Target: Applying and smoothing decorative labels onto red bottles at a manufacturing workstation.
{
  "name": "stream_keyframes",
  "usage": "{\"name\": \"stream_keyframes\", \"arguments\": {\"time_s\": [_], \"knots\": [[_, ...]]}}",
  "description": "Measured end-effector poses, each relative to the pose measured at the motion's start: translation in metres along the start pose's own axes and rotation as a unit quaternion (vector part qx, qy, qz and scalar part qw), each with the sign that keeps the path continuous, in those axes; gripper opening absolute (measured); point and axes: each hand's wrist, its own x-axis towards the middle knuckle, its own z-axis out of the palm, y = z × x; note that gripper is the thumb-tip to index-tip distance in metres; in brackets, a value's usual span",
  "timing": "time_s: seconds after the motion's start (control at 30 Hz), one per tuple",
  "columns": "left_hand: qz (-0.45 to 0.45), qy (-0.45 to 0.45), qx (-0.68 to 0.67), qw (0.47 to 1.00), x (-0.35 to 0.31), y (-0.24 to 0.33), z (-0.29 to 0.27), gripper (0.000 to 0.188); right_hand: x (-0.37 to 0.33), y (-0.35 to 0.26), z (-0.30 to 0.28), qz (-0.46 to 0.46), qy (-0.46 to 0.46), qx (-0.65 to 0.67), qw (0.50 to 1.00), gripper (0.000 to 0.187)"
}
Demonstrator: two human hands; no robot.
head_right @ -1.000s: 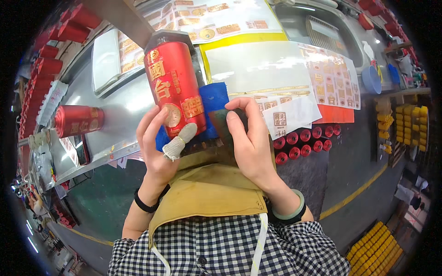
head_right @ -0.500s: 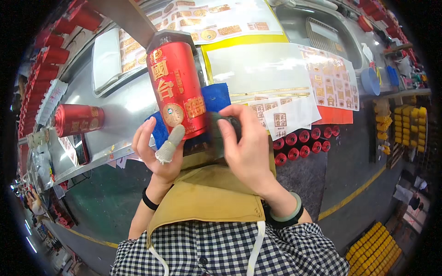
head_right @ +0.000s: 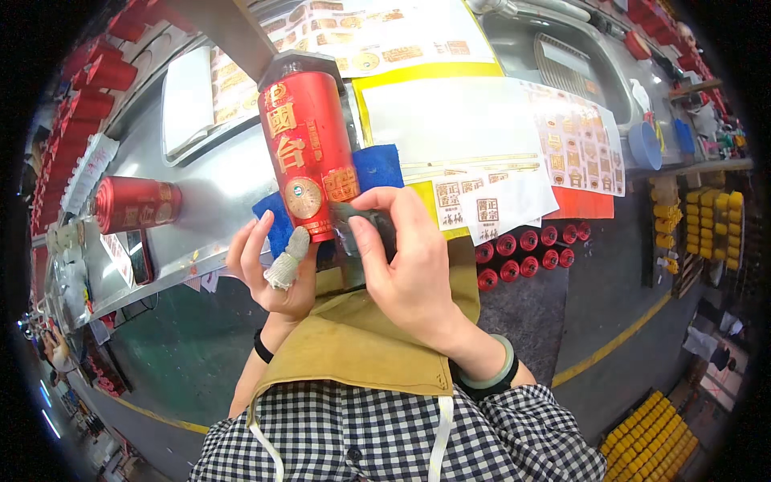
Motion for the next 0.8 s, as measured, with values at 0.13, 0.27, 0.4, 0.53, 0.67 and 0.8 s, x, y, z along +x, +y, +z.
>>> {"name": "stream_keyframes", "arguments": {"time_s": [0.13, 0.27, 0.4, 0.53, 0.67, 0.8], "knots": [[-0.095, -0.001, -0.119, 0.988, -0.012, 0.0, 0.008, 0.037, -0.001, 0.016, -0.007, 0.039, 0.026, -0.061, 0.997, 0.014], [-0.117, 0.0, -0.173, 0.978, -0.011, 0.0, 0.007, 0.043, -0.002, 0.006, -0.009, 0.02, 0.029, -0.041, 0.999, 0.013], [-0.12, -0.032, -0.209, 0.97, -0.003, 0.004, -0.001, 0.058, -0.003, 0.021, -0.001, 0.085, 0.038, 0.026, 0.995, 0.014], [-0.227, -0.096, -0.336, 0.909, 0.014, 0.0, -0.005, 0.073, 0.001, 0.028, -0.019, 0.103, 0.021, 0.049, 0.993, 0.016], [-0.316, -0.129, -0.404, 0.849, 0.026, 0.0, 0.001, 0.072, 0.003, 0.018, -0.017, 0.106, 0.007, 0.061, 0.993, 0.016], [-0.364, -0.155, -0.461, 0.795, 0.031, -0.001, 0.0, 0.075, 0.001, 0.016, -0.015, 0.103, -0.002, 0.085, 0.991, 0.017]]}}
